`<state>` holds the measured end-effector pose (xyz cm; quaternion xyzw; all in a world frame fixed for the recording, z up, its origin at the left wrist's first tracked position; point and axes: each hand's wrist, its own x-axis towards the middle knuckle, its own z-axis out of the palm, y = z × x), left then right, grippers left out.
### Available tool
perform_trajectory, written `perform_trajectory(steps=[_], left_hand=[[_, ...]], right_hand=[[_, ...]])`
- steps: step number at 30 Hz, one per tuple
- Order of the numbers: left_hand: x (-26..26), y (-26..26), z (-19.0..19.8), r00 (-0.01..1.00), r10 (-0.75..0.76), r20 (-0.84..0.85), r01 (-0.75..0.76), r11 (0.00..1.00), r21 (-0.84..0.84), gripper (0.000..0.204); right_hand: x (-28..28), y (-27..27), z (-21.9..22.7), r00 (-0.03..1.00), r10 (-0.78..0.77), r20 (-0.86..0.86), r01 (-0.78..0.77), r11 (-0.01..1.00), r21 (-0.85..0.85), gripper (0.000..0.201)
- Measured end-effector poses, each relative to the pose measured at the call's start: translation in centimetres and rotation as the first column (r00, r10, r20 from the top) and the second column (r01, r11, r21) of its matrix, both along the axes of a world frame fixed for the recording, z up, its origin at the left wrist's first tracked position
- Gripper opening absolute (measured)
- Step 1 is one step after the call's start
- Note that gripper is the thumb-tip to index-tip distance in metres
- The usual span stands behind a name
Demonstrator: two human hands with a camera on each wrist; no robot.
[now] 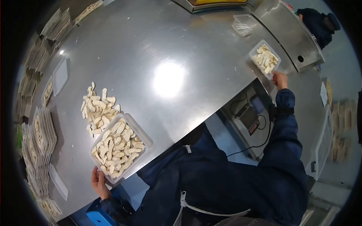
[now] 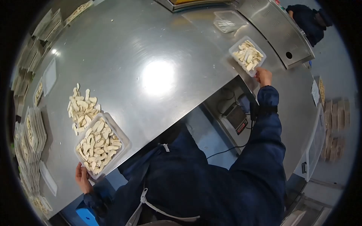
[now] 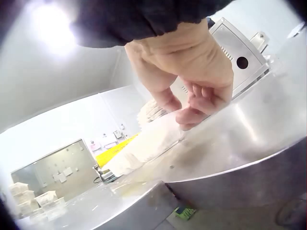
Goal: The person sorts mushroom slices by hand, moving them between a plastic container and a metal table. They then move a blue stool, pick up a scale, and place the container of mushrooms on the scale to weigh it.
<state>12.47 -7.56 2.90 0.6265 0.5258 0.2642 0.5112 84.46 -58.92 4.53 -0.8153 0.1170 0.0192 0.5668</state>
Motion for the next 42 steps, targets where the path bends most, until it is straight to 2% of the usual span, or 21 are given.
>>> perform_trajectory(steps=[2, 4, 5, 6, 8, 9, 10, 11, 12, 15, 17, 19, 20, 22, 24, 30, 32, 35, 38, 40, 42], left_hand=[[-0.4, 0.1, -0.3, 1.0, -0.005, 0.004, 0.005, 1.0, 0.014, 0.041], [-1.0, 0.5, -0.7, 0.999, -0.015, -0.039, 0.016, 1.0, 0.024, 0.042], [-0.6, 0.3, -0.3, 1.0, -0.031, 0.001, 0.031, 0.999, -0.042, 0.042], [-0.4, 0.2, -0.2, 0.999, -0.044, 0.008, 0.045, 0.999, -0.031, 0.041], [0.1, -0.3, 0.2, 1.0, 0.012, 0.014, -0.011, 0.998, -0.058, 0.039], [0.0, -0.3, -0.2, 0.998, 0.01, 0.057, -0.006, 0.997, -0.071, 0.038], [0.5, -0.7, 0.4, 0.996, 0.025, 0.088, -0.018, 0.997, -0.079, 0.038], [0.4, -0.6, 0.3, 0.996, -0.001, 0.093, 0.008, 0.997, -0.083, 0.038], [0.3, -0.5, 0.3, 0.993, -0.021, 0.115, 0.032, 0.995, -0.097, 0.037], [0.5, -0.1, 0.8, 0.983, -0.078, 0.166, 0.098, 0.988, -0.12, 0.038], [0.5, -0.1, 1.3, 0.981, -0.07, 0.182, 0.101, 0.981, -0.168, 0.039], [0.2, -0.1, 1.6, 0.979, -0.075, 0.192, 0.11, 0.977, -0.182, 0.04], [0.1, 0.0, 1.5, 0.977, -0.078, 0.198, 0.116, 0.975, -0.19, 0.04], [0.2, 0.0, 1.0, 0.967, -0.084, 0.242, 0.132, 0.973, -0.189, 0.04], [0.3, -0.3, 0.7, 0.964, -0.075, 0.253, 0.126, 0.974, -0.19, 0.04], [1.1, -0.7, 0.5, 0.951, -0.04, 0.306, 0.104, 0.975, -0.195, 0.04], [1.6, -1.0, 1.0, 0.945, -0.056, 0.322, 0.122, 0.974, -0.189, 0.04], [3.8, -2.2, 2.1, 0.931, -0.139, 0.339, 0.196, 0.971, -0.139, 0.038], [5.6, -1.9, 4.3, 0.902, -0.236, 0.361, 0.309, 0.938, -0.157, 0.036], [6.5, -0.1, 5.5, 0.947, -0.319, -0.016, 0.314, 0.921, 0.23, 0.046], [7.2, 3.3, 5.1, 0.942, -0.241, -0.234, 0.329, 0.8, 0.501, 0.051]], right_hand=[[0.3, 1.1, -0.8, 0.998, -0.056, -0.039, 0.057, 0.998, 0.022, 0.017], [4.1, -0.9, -4.0, 0.988, 0.016, -0.153, 0.016, 0.979, 0.205, 0.022], [5.2, -1.8, -5.4, 0.979, 0.065, -0.194, -0.005, 0.956, 0.293, 0.024], [8.0, -4.1, -8.0, 0.962, 0.234, -0.139, -0.171, 0.916, 0.362, 0.03], [3.8, -1.0, -4.0, 0.933, 0.247, -0.262, -0.222, 0.968, 0.12, 0.036], [2.7, 0.1, -2.7, 0.956, 0.223, -0.191, -0.268, 0.929, -0.255, 0.042], [0.0, 2.0, -1.4, 0.974, 0.227, 0.001, -0.186, 0.801, -0.57, 0.047], [-2.0, 2.8, -0.8, 0.942, 0.313, 0.12, -0.143, 0.699, -0.7, 0.047], [-4.9, 5.1, -0.6, 0.879, 0.39, 0.276, -0.152, 0.776, -0.612, 0.039], [-17.3, 16.1, 2.4, 0.706, 0.656, 0.269, -0.525, 0.739, -0.422, 0.03], [-24.4, 23.2, 1.9, 0.549, 0.802, 0.234, -0.745, 0.597, -0.299, 0.029], [-31.2, 29.5, 3.5, 0.354, 0.925, 0.137, -0.906, 0.376, -0.193, 0.032], [-33.3, 31.5, 2.9, 0.298, 0.95, 0.095, -0.947, 0.306, -0.098, 0.032], [-35.3, 34.4, 1.8, 0.173, 0.982, 0.075, -0.962, 0.185, -0.199, 0.033], [-36.4, 36.0, 1.1, 0.132, 0.991, -0.026, -0.983, 0.128, -0.135, 0.03], [-37.5, 36.4, -0.1, 0.253, 0.966, -0.054, -0.966, 0.249, -0.076, 0.02], [-37.1, 35.6, -0.2, 0.287, 0.956, -0.06, -0.948, 0.293, 0.127, 0.014], [-34.4, 33.0, -0.1, 0.302, 0.948, -0.098, -0.908, 0.317, 0.274, 0.014], [-32.0, 30.1, 1.0, 0.353, 0.935, -0.043, -0.899, 0.352, 0.262, 0.015], [-30.3, 28.0, 2.6, 0.435, 0.899, -0.052, -0.876, 0.436, 0.207, 0.015], [-27.5, 25.0, 3.2, 0.515, 0.857, -0.009, -0.846, 0.51, 0.157, 0.017]])
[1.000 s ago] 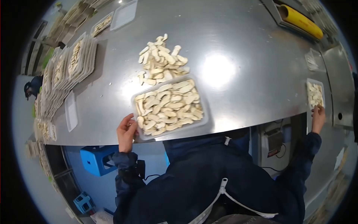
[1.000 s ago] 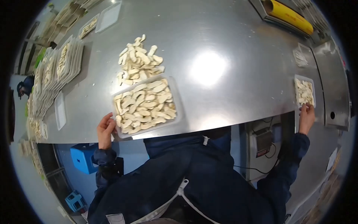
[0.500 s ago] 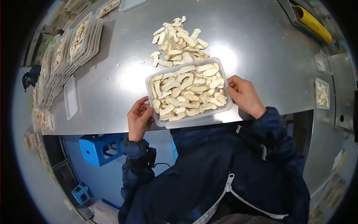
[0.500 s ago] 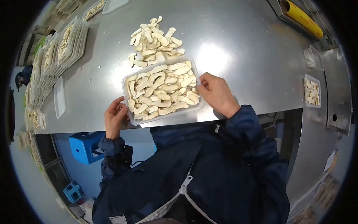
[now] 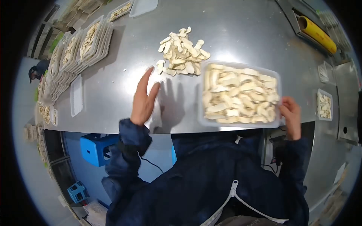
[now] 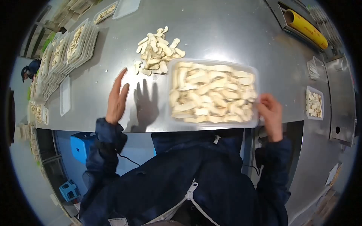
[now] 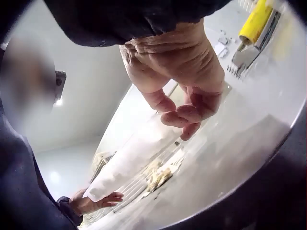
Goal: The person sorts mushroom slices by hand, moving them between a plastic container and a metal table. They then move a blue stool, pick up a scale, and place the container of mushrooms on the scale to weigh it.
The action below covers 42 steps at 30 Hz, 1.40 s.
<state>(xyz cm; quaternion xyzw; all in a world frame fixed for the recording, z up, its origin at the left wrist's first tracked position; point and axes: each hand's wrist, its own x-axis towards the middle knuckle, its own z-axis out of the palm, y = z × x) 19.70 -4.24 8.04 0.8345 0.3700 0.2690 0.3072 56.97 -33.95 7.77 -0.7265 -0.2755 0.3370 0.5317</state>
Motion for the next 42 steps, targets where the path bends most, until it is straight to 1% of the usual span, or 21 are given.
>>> perform_trajectory(steps=[2, 5, 8, 12, 13, 16, 17, 19, 21, 22, 24, 27, 28, 30, 31, 32, 33, 36, 37, 40, 42], left_hand=[[0.7, 4.0, -1.3, 0.998, 0.064, -0.019, -0.064, 0.998, -0.007, 0.058], [2.1, 8.8, -4.4, 0.99, 0.123, -0.072, -0.121, 0.992, 0.03, 0.064], [4.5, 10.7, -6.3, 0.969, 0.204, -0.142, -0.188, 0.975, 0.122, 0.068], [7.1, 10.7, -8.4, 0.951, 0.29, -0.104, -0.271, 0.949, 0.164, 0.064], [7.5, 10.6, -9.0, 0.967, 0.25, -0.042, -0.237, 0.952, 0.193, 0.059], [11.2, 8.4, -8.0, 0.985, 0.138, 0.107, -0.139, 0.99, 0.007, 0.055], [12.3, 8.0, -8.6, 0.989, 0.089, 0.116, -0.099, 0.992, 0.076, 0.053], [15.4, 6.8, -9.5, 0.976, 0.043, 0.212, -0.035, 0.998, -0.043, 0.056], [18.5, 5.3, -9.7, 0.991, -0.069, 0.116, 0.061, 0.996, 0.066, 0.061], [20.5, 4.0, -9.4, 0.986, -0.1, 0.134, 0.101, 0.995, 0.004, 0.062], [22.9, 1.8, -7.3, 0.947, -0.278, 0.159, 0.278, 0.96, 0.023, 0.06], [22.2, 5.1, -5.2, 0.949, -0.292, 0.12, 0.28, 0.954, 0.11, 0.055], [21.0, 7.7, -5.8, 0.964, -0.207, 0.165, 0.166, 0.958, 0.235, 0.051], [16.0, 15.2, -7.3, 1.0, -0.016, 0.02, 0.004, 0.881, 0.474, 0.043], [12.9, 18.7, -8.6, 0.992, 0.119, 0.051, -0.13, 0.899, 0.419, 0.044], [10.3, 21.2, -9.5, 0.942, 0.334, -0.022, -0.294, 0.859, 0.418, 0.05], [7.6, 23.1, -10.6, 0.924, 0.379, -0.05, -0.325, 0.849, 0.416, 0.056], [6.9, 24.2, -11.4, 0.934, 0.354, -0.042, -0.335, 0.913, 0.231, 0.057], [7.8, 24.3, -12.1, 0.935, 0.35, -0.053, -0.323, 0.905, 0.278, 0.056], [13.7, 22.7, -10.5, 0.98, 0.179, -0.088, -0.148, 0.948, 0.282, 0.055], [17.8, 22.9, -10.3, 0.996, -0.032, -0.084, 0.059, 0.942, 0.331, 0.051]], right_hand=[[2.4, -2.8, 1.0, 0.996, -0.071, 0.048, 0.07, 0.997, 0.035, 0.014], [5.0, -7.2, 1.5, 0.953, -0.289, 0.092, 0.287, 0.957, 0.033, 0.015], [7.5, -11.3, 0.4, 0.924, -0.379, 0.048, 0.372, 0.921, 0.116, 0.016], [8.8, -13.9, -0.7, 0.881, -0.474, 0.016, 0.467, 0.872, 0.147, 0.017], [9.2, -14.5, -1.4, 0.872, -0.489, -0.005, 0.484, 0.86, 0.163, 0.017], [9.5, -14.7, -1.8, 0.847, -0.529, -0.049, 0.529, 0.831, 0.168, 0.016], [9.6, -14.8, -2.2, 0.84, -0.541, -0.047, 0.54, 0.823, 0.178, 0.016], [9.7, -15.3, -2.9, 0.845, -0.533, -0.044, 0.531, 0.826, 0.192, 0.016], [9.9, -15.8, -3.4, 0.858, -0.513, -0.035, 0.51, 0.84, 0.186, 0.017], [10.0, -16.2, -3.4, 0.863, -0.504, -0.03, 0.501, 0.846, 0.183, 0.017], [9.5, -16.2, -3.1, 0.857, -0.516, 0.004, 0.509, 0.846, 0.159, 0.016], [8.6, -16.3, -3.8, 0.838, -0.543, 0.044, 0.537, 0.837, 0.104, 0.016], [8.7, -16.6, -4.1, 0.833, -0.551, 0.058, 0.546, 0.834, 0.08, 0.016], [8.7, -17.4, -4.7, 0.821, -0.57, 0.03, 0.564, 0.817, 0.119, 0.017], [8.6, -17.6, -5.0, 0.815, -0.579, 0.014, 0.572, 0.808, 0.138, 0.017], [8.3, -17.3, -5.0, 0.805, -0.594, 0.0, 0.587, 0.796, 0.148, 0.017], [7.7, -16.5, -4.7, 0.794, -0.608, -0.013, 0.602, 0.782, 0.16, 0.017], [7.9, -17.0, -5.2, 0.798, -0.603, -0.013, 0.596, 0.785, 0.171, 0.017], [8.1, -17.5, -5.4, 0.805, -0.594, -0.005, 0.586, 0.793, 0.166, 0.017], [7.3, -16.5, -4.1, 0.787, -0.617, 0.019, 0.609, 0.781, 0.139, 0.017], [7.0, -16.1, -2.9, 0.789, -0.609, 0.083, 0.602, 0.793, 0.092, 0.017]])
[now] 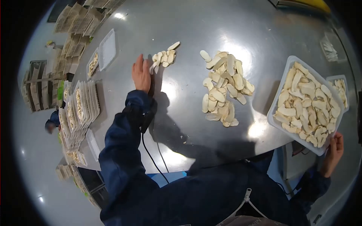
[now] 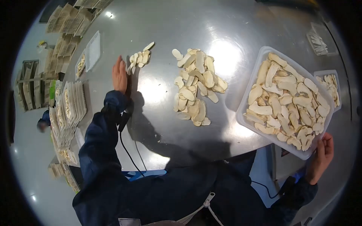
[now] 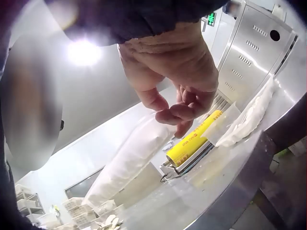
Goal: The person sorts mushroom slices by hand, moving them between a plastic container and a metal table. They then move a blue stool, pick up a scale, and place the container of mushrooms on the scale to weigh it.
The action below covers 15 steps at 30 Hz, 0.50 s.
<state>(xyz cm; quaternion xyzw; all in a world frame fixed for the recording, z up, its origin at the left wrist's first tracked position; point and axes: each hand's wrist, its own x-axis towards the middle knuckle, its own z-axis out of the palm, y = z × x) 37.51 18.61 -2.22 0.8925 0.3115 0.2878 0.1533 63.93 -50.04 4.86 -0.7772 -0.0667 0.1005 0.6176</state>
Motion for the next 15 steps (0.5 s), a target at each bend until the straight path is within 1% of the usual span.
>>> perform_trajectory(steps=[1, 3, 5, 6, 8, 9, 10, 12, 14, 15], left_hand=[[2.2, -0.2, 0.2, 0.999, -0.053, -0.004, 0.053, 0.999, -0.012, 0.049], [5.9, -1.7, 0.6, 0.986, -0.164, -0.012, 0.163, 0.986, -0.047, 0.046], [8.6, -4.4, 1.1, 0.966, -0.257, 0.026, 0.258, 0.956, -0.136, 0.046], [9.7, -5.9, 1.3, 0.953, -0.299, 0.046, 0.302, 0.937, -0.174, 0.046], [10.8, -9.9, 1.9, 0.908, -0.416, 0.055, 0.414, 0.866, -0.281, 0.05], [10.7, -11.9, 1.9, 0.883, -0.469, 0.037, 0.462, 0.85, -0.252, 0.056], [10.4, -13.6, 2.0, 0.839, -0.536, 0.093, 0.524, 0.749, -0.405, 0.07], [9.4, -15.6, 4.9, 0.74, -0.663, 0.115, 0.638, 0.638, -0.43, 0.093], [7.0, -14.4, 5.8, 0.76, -0.65, 0.024, 0.6, 0.686, -0.412, 0.116], [5.5, -14.2, 6.6, 0.765, -0.641, -0.063, 0.551, 0.701, -0.453, 0.129]], right_hand=[[0.1, 0.2, 0.4, 1.0, 0.005, 0.015, -0.004, 0.999, -0.037, 0.017], [-0.3, 0.6, 0.9, 0.999, -0.033, 0.012, 0.033, 0.999, -0.026, 0.016], [-0.7, 1.2, 1.1, 0.998, -0.059, 0.013, 0.059, 0.998, -0.008, 0.015], [-0.6, 1.0, 0.9, 0.998, -0.057, 0.011, 0.057, 0.998, -0.013, 0.015], [-0.5, 0.4, 0.6, 0.999, -0.048, 0.009, 0.048, 0.999, -0.011, 0.015], [-0.5, 0.5, 0.6, 0.998, -0.056, 0.01, 0.056, 0.998, -0.013, 0.015], [-0.6, 0.7, 0.6, 0.998, -0.064, 0.011, 0.064, 0.998, -0.013, 0.016], [-0.7, 0.5, 0.2, 0.997, -0.071, 0.006, 0.071, 0.997, -0.006, 0.016], [-0.5, -0.1, -0.5, 0.997, -0.075, -0.009, 0.075, 0.997, 0.002, 0.017], [-0.6, 0.4, -0.7, 0.996, -0.089, 0.011, 0.089, 0.996, 0.015, 0.018]])
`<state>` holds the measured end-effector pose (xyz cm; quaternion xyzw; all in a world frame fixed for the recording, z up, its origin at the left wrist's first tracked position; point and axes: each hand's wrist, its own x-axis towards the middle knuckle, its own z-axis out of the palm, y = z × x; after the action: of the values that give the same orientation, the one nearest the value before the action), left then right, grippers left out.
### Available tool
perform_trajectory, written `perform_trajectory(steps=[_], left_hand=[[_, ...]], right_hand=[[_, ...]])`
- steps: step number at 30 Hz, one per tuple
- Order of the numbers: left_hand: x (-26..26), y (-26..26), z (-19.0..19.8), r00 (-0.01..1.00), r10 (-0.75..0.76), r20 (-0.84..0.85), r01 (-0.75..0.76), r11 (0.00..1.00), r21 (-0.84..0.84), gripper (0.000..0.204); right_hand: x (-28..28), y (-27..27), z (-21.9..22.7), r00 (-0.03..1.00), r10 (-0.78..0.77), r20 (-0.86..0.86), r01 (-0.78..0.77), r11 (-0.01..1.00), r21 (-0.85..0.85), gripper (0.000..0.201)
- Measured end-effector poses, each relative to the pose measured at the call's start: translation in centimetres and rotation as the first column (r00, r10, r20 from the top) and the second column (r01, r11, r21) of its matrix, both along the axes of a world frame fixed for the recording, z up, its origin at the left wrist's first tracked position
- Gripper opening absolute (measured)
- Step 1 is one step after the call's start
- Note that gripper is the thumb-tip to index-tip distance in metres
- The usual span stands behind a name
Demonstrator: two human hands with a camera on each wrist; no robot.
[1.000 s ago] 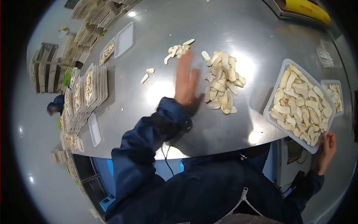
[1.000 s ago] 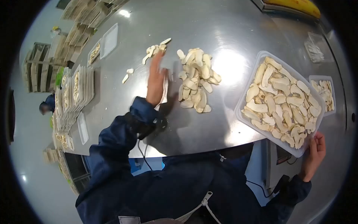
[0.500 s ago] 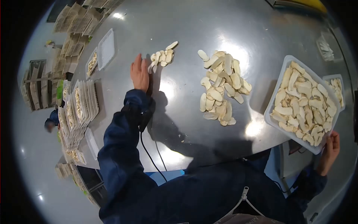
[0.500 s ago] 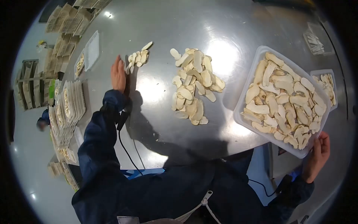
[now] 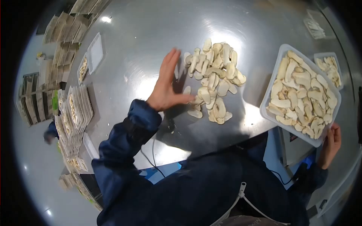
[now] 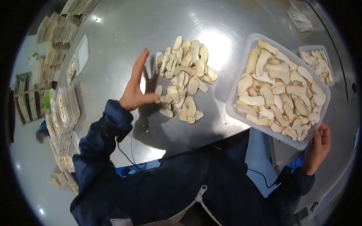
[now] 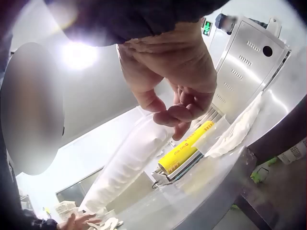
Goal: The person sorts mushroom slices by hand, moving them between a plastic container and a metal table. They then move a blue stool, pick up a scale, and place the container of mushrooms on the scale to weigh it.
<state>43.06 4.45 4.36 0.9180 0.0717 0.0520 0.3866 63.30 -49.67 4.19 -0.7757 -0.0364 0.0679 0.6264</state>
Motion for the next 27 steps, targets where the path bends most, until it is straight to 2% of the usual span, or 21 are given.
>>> perform_trajectory(steps=[3, 5, 8, 10, 13, 14, 17, 18, 19, 21, 23, 25, 27], left_hand=[[-4.6, -1.1, -0.2, 0.975, -0.084, -0.207, 0.147, 0.937, 0.315, 0.143], [-6.2, -3.1, -0.9, 0.957, -0.04, -0.288, 0.158, 0.904, 0.397, 0.147], [-5.2, -4.4, -2.6, 0.985, -0.02, -0.172, 0.094, 0.895, 0.435, 0.143], [-3.2, -5.0, -3.4, 0.994, -0.016, -0.109, 0.063, 0.899, 0.434, 0.137], [1.3, -5.6, -4.8, 1.0, -0.028, 0.002, 0.024, 0.888, 0.459, 0.123], [3.1, -6.1, -4.4, 1.0, 0.01, -0.007, -0.006, 0.88, 0.474, 0.11], [6.4, -4.7, -3.6, 0.978, -0.049, 0.201, 0.004, 0.976, 0.219, 0.103], [6.1, -5.4, -0.4, 0.994, -0.027, 0.107, 0.018, 0.997, 0.081, 0.094], [5.1, -5.7, 1.2, 0.991, 0.035, 0.132, -0.049, 0.993, 0.104, 0.08], [0.4, -4.5, 4.1, 0.967, 0.195, 0.166, -0.225, 0.957, 0.185, 0.057], [-5.7, -3.5, 5.7, 0.91, 0.406, 0.082, -0.402, 0.913, -0.068, 0.039], [-11.5, -3.4, 6.1, 0.82, 0.572, -0.007, -0.566, 0.811, -0.15, 0.038], [-16.8, -4.7, 5.1, 0.749, 0.645, -0.153, -0.662, 0.718, -0.215, 0.039]], right_hand=[[0.1, -0.1, -0.7, 1.0, 0.019, 0.008, -0.019, 0.998, 0.055, 0.018], [0.1, 0.0, -0.6, 0.999, 0.037, 0.016, -0.038, 0.999, 0.038, 0.019], [0.1, 0.4, -0.7, 0.999, 0.038, 0.017, -0.039, 0.995, 0.091, 0.018], [0.3, 0.3, -0.8, 0.999, 0.049, 0.007, -0.05, 0.997, 0.063, 0.017], [0.5, 0.5, -0.3, 0.998, 0.07, -0.002, -0.07, 0.997, 0.034, 0.017], [0.5, 0.6, 0.0, 0.997, 0.076, -0.001, -0.076, 0.997, 0.025, 0.016], [0.9, 1.0, 0.9, 0.994, 0.11, 0.021, -0.111, 0.993, 0.045, 0.015], [1.1, 1.3, 1.4, 0.991, 0.132, -0.008, -0.132, 0.99, 0.039, 0.014], [1.1, 1.9, 2.0, 0.987, 0.16, -0.017, -0.16, 0.987, 0.02, 0.014], [-0.6, 5.1, 2.9, 0.976, 0.216, -0.034, -0.216, 0.976, -0.021, 0.014], [-2.7, 9.7, 3.1, 0.913, 0.394, -0.104, -0.392, 0.919, 0.04, 0.013], [-4.5, 15.6, 2.1, 0.855, 0.506, -0.112, -0.493, 0.861, 0.126, 0.013], [-6.6, 21.0, 0.4, 0.753, 0.65, -0.097, -0.617, 0.75, 0.238, 0.013]])
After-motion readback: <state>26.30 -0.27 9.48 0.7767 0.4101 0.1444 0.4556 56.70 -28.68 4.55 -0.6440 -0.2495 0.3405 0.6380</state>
